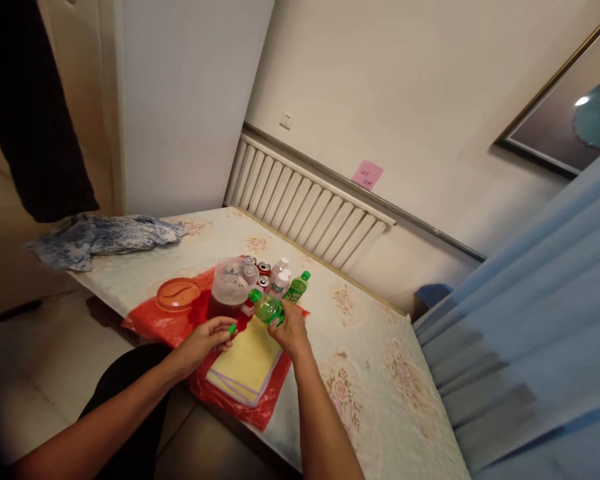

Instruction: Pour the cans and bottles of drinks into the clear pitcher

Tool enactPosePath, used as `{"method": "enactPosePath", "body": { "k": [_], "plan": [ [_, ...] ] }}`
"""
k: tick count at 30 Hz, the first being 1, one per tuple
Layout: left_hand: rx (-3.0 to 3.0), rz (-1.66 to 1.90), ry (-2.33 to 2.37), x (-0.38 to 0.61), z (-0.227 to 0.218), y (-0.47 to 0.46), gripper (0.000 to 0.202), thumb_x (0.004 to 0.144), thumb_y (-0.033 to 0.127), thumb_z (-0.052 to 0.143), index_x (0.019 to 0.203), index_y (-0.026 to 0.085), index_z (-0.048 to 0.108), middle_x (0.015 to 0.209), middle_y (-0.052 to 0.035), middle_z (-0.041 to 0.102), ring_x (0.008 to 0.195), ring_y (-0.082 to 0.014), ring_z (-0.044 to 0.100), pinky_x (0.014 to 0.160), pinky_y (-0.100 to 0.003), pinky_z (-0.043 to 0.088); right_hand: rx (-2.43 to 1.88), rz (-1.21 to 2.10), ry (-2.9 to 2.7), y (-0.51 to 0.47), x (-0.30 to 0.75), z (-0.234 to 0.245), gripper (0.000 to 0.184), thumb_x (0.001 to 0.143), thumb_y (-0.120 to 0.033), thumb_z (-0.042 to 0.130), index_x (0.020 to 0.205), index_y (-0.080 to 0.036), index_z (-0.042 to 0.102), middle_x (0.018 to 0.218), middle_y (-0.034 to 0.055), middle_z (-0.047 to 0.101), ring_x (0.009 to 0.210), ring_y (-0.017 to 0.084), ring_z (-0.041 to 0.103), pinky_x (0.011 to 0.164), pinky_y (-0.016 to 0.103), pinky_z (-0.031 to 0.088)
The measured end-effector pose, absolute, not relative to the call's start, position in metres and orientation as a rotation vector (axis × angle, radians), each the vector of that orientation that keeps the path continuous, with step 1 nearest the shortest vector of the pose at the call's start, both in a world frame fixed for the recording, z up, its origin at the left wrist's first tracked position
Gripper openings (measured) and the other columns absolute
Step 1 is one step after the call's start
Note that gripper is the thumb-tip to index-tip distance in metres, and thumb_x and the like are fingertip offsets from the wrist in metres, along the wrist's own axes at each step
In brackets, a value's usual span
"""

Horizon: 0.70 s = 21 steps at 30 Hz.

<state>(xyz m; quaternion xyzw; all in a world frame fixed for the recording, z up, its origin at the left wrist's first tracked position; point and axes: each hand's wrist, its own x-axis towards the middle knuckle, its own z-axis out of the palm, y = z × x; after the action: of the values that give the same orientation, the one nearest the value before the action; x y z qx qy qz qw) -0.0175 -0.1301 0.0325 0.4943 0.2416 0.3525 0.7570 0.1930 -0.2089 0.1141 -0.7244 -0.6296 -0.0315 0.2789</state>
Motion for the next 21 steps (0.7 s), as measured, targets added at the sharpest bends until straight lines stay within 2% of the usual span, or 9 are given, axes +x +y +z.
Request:
{"method": "enactPosePath", "body": {
  "k": [2, 5, 11, 14, 21],
  "plan": [
    [1.142, 0.822, 0.545, -0.013, 0.044, -0.129, 0.044, 0.064, 0.034, 0.079, 0.101, 0.015, 0.065, 0.079, -0.0005, 0.064, 0.066, -0.0140, 0.059, 0.067, -0.029, 0.046, -1.821, 0.020, -1.627, -0.228, 0.190, 0.091, 0.049, 0.066, -0.021, 0.060, 0.115, -0.017, 0.064, 0.102, 0.0061, 0.071, 0.089, 0.022, 0.066, 0.080, 0.031, 0.052],
    [1.235, 0.864, 0.543, -0.005, 0.052, -0.131, 0.041, 0.064, 0.033, 0.075, 0.100, 0.016, 0.066, 0.075, 0.0003, 0.064, 0.065, -0.0145, 0.058, 0.065, -0.029, 0.045, -1.736, 0.111, -1.555, -0.255, 0.180, 0.068, 0.052, 0.064, -0.019, 0.058, 0.115, -0.019, 0.064, 0.105, 0.0061, 0.071, 0.093, 0.023, 0.066, 0.083, 0.033, 0.053],
    [1.464, 0.807, 0.529, 0.003, 0.056, -0.139, 0.039, 0.068, 0.030, 0.070, 0.104, 0.016, 0.067, 0.068, 0.0029, 0.061, 0.065, -0.0148, 0.057, 0.065, -0.028, 0.044, -1.794, 0.152, -1.442, -0.284, 0.164, 0.055, 0.047, 0.064, -0.019, 0.059, 0.110, -0.020, 0.064, 0.100, 0.0058, 0.070, 0.091, 0.024, 0.065, 0.082, 0.035, 0.054],
    [1.563, 0.785, 0.519, 0.003, 0.061, -0.143, 0.037, 0.070, 0.029, 0.069, 0.105, 0.016, 0.069, 0.067, 0.0031, 0.060, 0.066, -0.0153, 0.057, 0.066, -0.028, 0.043, -1.840, 0.101, -1.431, -0.290, 0.165, 0.051, 0.050, 0.063, -0.019, 0.061, 0.113, -0.020, 0.063, 0.103, 0.0063, 0.070, 0.096, 0.025, 0.065, 0.087, 0.036, 0.053],
    [1.877, 0.827, 0.508, 0.003, 0.073, -0.149, 0.030, 0.072, 0.026, 0.067, 0.100, 0.018, 0.073, 0.080, -0.0010, 0.067, 0.076, -0.0182, 0.058, 0.074, -0.029, 0.044, -1.823, 0.056, -1.420, -0.297, 0.171, 0.039, 0.053, 0.065, -0.022, 0.062, 0.118, -0.018, 0.062, 0.107, 0.0081, 0.069, 0.100, 0.025, 0.064, 0.091, 0.036, 0.052]
  ]
}}
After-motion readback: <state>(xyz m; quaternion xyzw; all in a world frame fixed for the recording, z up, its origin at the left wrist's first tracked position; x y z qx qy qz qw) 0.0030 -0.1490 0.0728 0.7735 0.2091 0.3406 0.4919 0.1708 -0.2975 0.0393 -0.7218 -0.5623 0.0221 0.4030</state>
